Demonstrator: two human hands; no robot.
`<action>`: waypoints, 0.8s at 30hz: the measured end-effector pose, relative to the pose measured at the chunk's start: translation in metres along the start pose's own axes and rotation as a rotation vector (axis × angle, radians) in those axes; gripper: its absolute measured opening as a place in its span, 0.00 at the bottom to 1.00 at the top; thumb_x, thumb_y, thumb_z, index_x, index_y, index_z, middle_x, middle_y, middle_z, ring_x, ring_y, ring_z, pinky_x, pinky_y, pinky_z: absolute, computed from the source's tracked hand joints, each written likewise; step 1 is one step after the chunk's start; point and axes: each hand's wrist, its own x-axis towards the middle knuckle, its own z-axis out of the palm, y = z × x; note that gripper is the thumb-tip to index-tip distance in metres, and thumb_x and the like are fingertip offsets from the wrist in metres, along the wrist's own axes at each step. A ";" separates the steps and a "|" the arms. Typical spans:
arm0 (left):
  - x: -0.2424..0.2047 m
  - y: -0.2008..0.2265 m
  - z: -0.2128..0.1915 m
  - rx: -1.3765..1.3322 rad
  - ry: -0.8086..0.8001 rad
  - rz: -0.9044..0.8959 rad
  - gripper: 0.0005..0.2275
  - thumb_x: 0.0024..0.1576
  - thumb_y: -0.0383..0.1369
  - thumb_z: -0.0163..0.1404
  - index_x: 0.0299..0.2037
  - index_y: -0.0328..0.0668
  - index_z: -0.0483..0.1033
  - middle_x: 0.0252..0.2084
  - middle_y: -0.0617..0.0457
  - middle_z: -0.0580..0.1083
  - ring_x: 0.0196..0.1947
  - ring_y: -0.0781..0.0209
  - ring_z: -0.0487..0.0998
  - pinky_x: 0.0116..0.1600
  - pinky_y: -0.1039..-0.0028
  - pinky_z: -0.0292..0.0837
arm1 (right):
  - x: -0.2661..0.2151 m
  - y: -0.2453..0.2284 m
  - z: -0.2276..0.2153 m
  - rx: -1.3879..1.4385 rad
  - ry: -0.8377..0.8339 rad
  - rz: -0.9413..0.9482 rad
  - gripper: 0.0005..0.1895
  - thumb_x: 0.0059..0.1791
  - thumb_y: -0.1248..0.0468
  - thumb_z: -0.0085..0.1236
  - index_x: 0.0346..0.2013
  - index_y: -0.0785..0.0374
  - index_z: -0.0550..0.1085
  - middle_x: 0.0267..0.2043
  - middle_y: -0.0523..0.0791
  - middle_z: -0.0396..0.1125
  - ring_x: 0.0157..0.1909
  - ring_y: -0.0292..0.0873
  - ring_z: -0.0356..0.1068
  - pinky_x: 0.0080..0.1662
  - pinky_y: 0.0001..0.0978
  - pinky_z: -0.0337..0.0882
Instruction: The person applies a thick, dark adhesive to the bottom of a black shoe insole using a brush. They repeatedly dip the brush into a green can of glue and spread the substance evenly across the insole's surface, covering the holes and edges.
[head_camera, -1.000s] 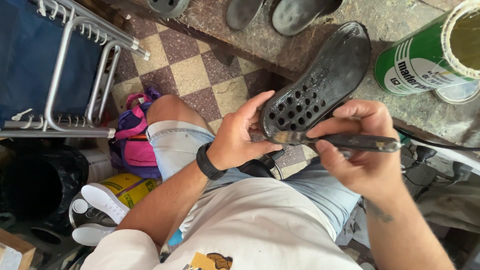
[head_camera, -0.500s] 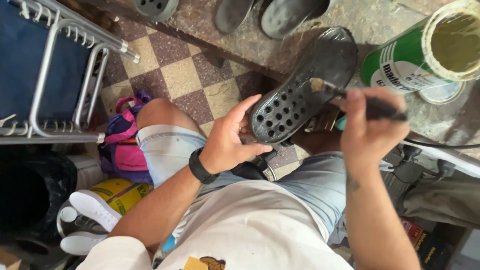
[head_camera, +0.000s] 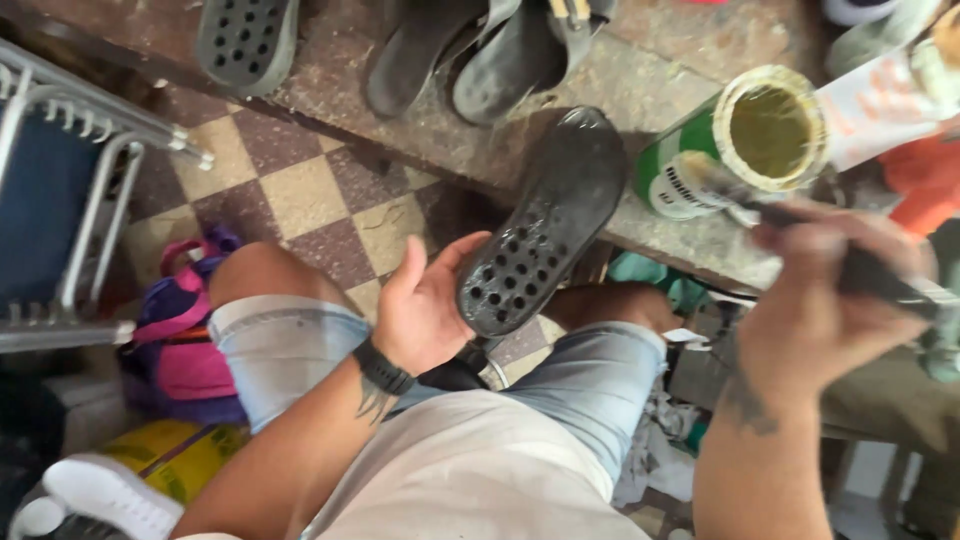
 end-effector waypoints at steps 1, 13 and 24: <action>0.013 -0.007 -0.005 -0.006 -0.022 -0.006 0.32 0.66 0.58 0.45 0.69 0.38 0.69 0.65 0.41 0.74 0.63 0.43 0.76 0.64 0.54 0.73 | 0.016 0.002 -0.009 -0.012 0.002 -0.020 0.03 0.62 0.79 0.52 0.47 0.73 0.68 0.44 0.66 0.71 0.34 0.57 0.73 0.36 0.47 0.78; 0.045 -0.027 0.029 0.101 -0.349 -0.270 0.31 0.63 0.37 0.57 0.76 0.53 0.56 0.68 0.33 0.69 0.67 0.38 0.72 0.73 0.35 0.63 | 0.111 0.024 -0.038 -0.587 -0.381 0.329 0.10 0.53 0.68 0.65 0.50 0.58 0.81 0.40 0.41 0.75 0.37 0.32 0.70 0.44 0.26 0.72; 0.054 0.022 0.082 1.403 -0.239 0.674 0.53 0.51 0.26 0.68 0.80 0.42 0.37 0.74 0.46 0.65 0.71 0.51 0.71 0.80 0.53 0.62 | 0.124 0.042 0.012 -0.891 -0.784 0.503 0.12 0.50 0.53 0.64 0.46 0.52 0.84 0.33 0.45 0.77 0.38 0.48 0.74 0.42 0.46 0.72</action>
